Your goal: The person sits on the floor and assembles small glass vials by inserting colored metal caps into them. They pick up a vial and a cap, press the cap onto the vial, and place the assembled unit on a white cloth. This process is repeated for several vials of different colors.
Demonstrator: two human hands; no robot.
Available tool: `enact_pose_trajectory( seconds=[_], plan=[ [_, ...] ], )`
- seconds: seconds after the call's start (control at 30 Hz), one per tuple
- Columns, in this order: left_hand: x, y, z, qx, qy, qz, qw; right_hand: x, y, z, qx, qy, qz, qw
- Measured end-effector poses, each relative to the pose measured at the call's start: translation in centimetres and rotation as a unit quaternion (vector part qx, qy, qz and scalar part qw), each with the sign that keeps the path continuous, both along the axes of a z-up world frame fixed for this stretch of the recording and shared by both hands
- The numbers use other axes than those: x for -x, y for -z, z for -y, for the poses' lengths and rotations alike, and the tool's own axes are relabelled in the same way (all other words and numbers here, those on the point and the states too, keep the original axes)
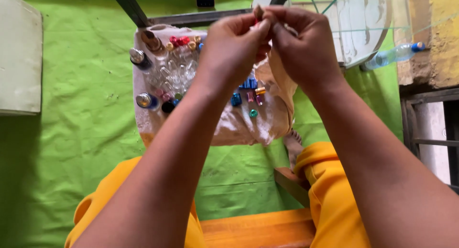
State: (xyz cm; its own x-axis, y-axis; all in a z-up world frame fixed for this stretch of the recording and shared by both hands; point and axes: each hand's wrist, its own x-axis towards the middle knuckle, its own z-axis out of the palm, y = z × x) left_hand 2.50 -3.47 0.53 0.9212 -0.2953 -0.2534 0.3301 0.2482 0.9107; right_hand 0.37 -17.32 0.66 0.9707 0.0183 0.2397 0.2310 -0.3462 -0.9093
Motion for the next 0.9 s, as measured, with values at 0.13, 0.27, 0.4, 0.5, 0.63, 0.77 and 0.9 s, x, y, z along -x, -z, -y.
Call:
enact_pose_trajectory(
  seconds=[0.13, 0.27, 0.4, 0.5, 0.63, 0.77, 0.9],
  plan=[
    [-0.8, -0.5, -0.4, 0.000, -0.043, 0.045, 0.998, 0.0, -0.1, -0.3, -0.059, -0.013, 0.031, 0.998],
    [-1.5, 0.1, -0.3, 0.007, -0.100, 0.019, 0.995, 0.1, 0.0, -0.6, -0.022, 0.005, 0.094, 0.995],
    [-0.7, -1.0, -1.8, -0.035, -0.108, 0.030, 0.993, 0.7, -0.5, -1.4, -0.103, -0.025, 0.079, 0.991],
    [-0.9, -0.9, -2.2, -0.045, -0.118, -0.006, 0.992, 0.8, -0.9, -1.7, -0.084, -0.047, 0.064, 0.993],
    [-1.3, 0.2, -1.3, 0.067, -0.066, -0.090, 0.991, 1.0, -1.2, -1.5, -0.112, 0.008, 0.026, 0.993],
    [-1.0, -0.4, -1.0, 0.084, -0.012, -0.077, 0.993, 0.2, -0.4, -0.6, -0.219, 0.084, -0.049, 0.971],
    [-0.5, 0.1, -0.9, 0.043, 0.014, -0.027, 0.999, 0.2, -0.4, -0.4, -0.190, 0.068, -0.049, 0.978]
  ],
)
